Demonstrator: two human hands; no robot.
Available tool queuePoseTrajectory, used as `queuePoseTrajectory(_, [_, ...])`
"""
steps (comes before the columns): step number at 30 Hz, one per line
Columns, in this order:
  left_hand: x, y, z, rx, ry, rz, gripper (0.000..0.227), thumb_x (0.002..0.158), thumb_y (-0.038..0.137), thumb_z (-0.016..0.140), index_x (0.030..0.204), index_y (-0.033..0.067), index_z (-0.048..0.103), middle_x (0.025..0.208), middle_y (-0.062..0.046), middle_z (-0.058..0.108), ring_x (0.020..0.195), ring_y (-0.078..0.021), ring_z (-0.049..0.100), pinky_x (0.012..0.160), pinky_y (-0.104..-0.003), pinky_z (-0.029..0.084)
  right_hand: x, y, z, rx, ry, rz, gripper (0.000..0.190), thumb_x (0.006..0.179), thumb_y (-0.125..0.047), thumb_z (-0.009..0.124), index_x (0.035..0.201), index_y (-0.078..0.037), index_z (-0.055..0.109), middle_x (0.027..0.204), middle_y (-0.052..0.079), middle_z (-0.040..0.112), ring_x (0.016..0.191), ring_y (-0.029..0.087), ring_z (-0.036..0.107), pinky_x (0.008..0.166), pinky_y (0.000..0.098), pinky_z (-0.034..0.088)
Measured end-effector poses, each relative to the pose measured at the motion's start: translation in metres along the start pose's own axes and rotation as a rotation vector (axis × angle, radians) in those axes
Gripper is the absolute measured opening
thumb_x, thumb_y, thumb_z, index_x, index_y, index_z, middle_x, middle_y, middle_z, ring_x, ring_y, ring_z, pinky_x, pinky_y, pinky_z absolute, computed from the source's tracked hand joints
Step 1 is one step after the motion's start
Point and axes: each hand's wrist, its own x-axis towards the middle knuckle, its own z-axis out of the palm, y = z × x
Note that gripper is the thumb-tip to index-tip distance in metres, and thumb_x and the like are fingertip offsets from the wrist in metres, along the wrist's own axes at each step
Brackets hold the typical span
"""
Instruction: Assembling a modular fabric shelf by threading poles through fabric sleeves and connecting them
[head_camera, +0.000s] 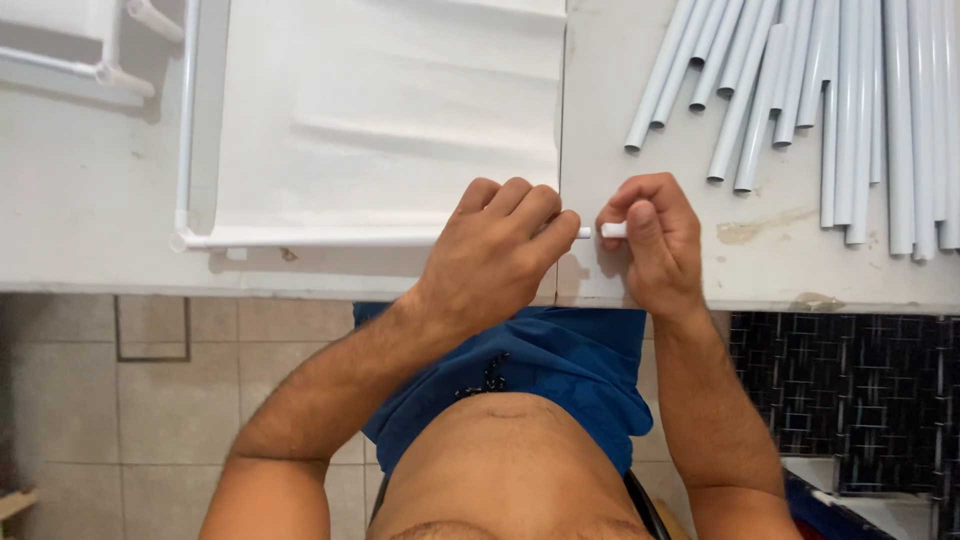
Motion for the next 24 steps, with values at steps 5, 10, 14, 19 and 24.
queuePoseTrajectory(5, [0.002,0.004,-0.004,-0.015,-0.037,-0.019,0.012,0.101,0.020,0.062,0.090,0.0128,0.063,0.082,-0.003,0.053,0.078,-0.0218,0.055,0.076,-0.038,0.043,0.006,-0.006,0.015,0.104,-0.034,0.002,0.035,0.112,-0.029,0.041,0.105,0.002,0.055,0.068,0.008,0.058,0.065,0.012,0.056,0.060,0.0261,0.047])
queuePoseTrajectory(10, [0.001,0.004,-0.007,-0.060,-0.034,-0.059,0.012,0.102,0.019,0.060,0.091,0.0130,0.063,0.078,0.000,0.045,0.071,-0.0188,0.049,0.073,-0.036,0.041,0.009,-0.009,0.020,0.240,-0.077,-0.028,0.034,0.112,-0.029,0.041,0.102,0.002,0.054,0.064,0.006,0.052,0.060,0.012,0.052,0.059,0.0247,0.045])
queuePoseTrajectory(14, [-0.004,0.004,-0.001,-0.052,-0.012,-0.041,0.018,0.104,0.020,0.056,0.089,0.0117,0.063,0.074,0.001,0.039,0.066,-0.0182,0.044,0.072,-0.036,0.041,0.006,-0.025,0.013,0.030,-0.127,-0.049,0.021,0.102,-0.020,0.052,0.107,0.000,0.054,0.074,0.007,0.054,0.069,0.014,0.052,0.063,0.0287,0.045])
queuePoseTrajectory(19, [-0.004,0.005,-0.002,-0.059,0.036,0.004,0.016,0.100,0.011,0.057,0.085,0.0087,0.063,0.072,0.000,0.037,0.064,-0.0193,0.044,0.069,-0.036,0.040,0.003,-0.034,0.010,-0.227,-0.173,-0.083,0.029,0.086,0.001,0.064,0.112,-0.004,0.054,0.080,0.008,0.057,0.071,0.019,0.059,0.060,0.0332,0.045])
queuePoseTrajectory(24, [0.001,0.007,-0.005,-0.053,0.078,0.053,0.016,0.095,0.005,0.057,0.080,0.0075,0.062,0.071,-0.001,0.039,0.063,-0.0194,0.046,0.067,-0.037,0.040,0.005,-0.042,0.016,-0.192,-0.144,-0.061,0.032,0.083,0.006,0.059,0.113,-0.003,0.051,0.079,0.008,0.053,0.070,0.019,0.054,0.060,0.0329,0.044])
